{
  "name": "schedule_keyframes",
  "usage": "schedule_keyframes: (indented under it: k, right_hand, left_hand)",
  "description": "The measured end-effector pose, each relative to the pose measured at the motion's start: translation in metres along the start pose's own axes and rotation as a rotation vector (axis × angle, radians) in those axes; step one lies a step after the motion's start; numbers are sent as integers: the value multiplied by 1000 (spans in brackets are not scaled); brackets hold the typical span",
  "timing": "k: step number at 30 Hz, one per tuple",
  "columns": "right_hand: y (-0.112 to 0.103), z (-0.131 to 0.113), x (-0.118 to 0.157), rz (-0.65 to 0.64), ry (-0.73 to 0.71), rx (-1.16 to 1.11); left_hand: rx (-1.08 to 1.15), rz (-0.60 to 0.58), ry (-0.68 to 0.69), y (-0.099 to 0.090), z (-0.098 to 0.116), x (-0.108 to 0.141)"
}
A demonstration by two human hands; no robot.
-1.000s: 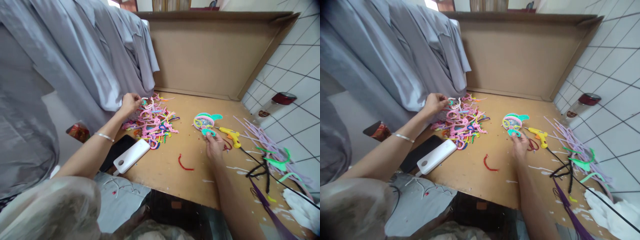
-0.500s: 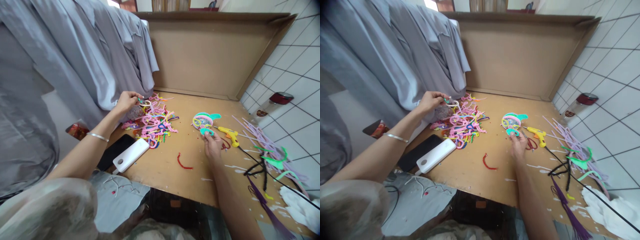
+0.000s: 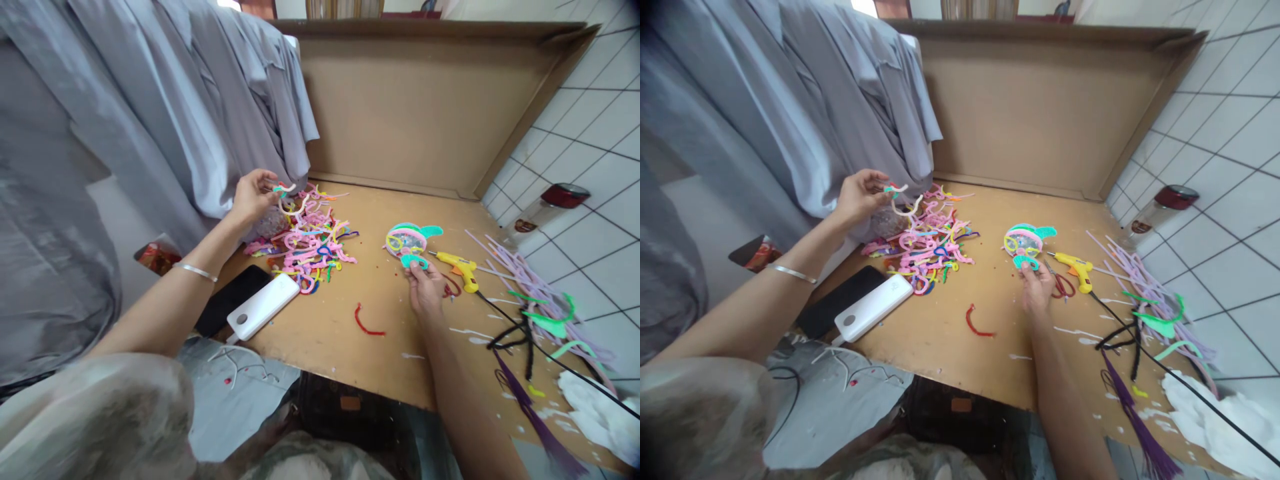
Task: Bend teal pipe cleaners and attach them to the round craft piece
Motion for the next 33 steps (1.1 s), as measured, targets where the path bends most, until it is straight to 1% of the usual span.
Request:
schedule_keyframes:
  k: [2, 6, 9, 13, 17, 19, 22, 24, 26, 30, 33]
  right_hand:
    - [0, 0, 0, -2, 8, -6]
    - [-1, 0, 0, -4, 35, 6]
    - [-1, 0, 0, -18, 44, 25]
    - [-2, 0, 0, 2, 54, 8]
    - [-2, 0, -1, -38, 42, 15]
    - [-1, 0, -1, -46, 41, 17]
    - [-1, 0, -1, -22, 46, 13]
    - [-2, 0, 0, -8, 46, 24]
    - [-2, 0, 0, -14, 33, 59]
    - [-2, 1, -1, -60, 23, 169]
    - [-4, 2, -3, -69, 29, 207]
  left_hand:
    - [130, -13, -18, 0, 2, 1]
    - [247, -32, -32, 0, 2, 5]
    - [277, -51, -58, 0, 0, 7]
    - [327, -73, -103, -2, -3, 6]
    - [362, -87, -134, -3, -7, 4]
    - [356, -119, -138, -1, -6, 4]
    - [352, -152, -146, 2, -3, 9]
    - [335, -124, -155, 3, 1, 14]
    - [286, -67, -137, 2, 5, 20]
    - [126, 4, 11, 5, 14, 30]
    - [128, 75, 109, 18, 17, 44]
Point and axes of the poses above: each hand's wrist, its own x-axis away from the middle knuckle, its own y-axis out of the palm, z = x × y, the point moved 4 cm from there along -x, towards the middle knuckle, and after that the axes turned 10 degrees about -y, right-handed, at the moved point
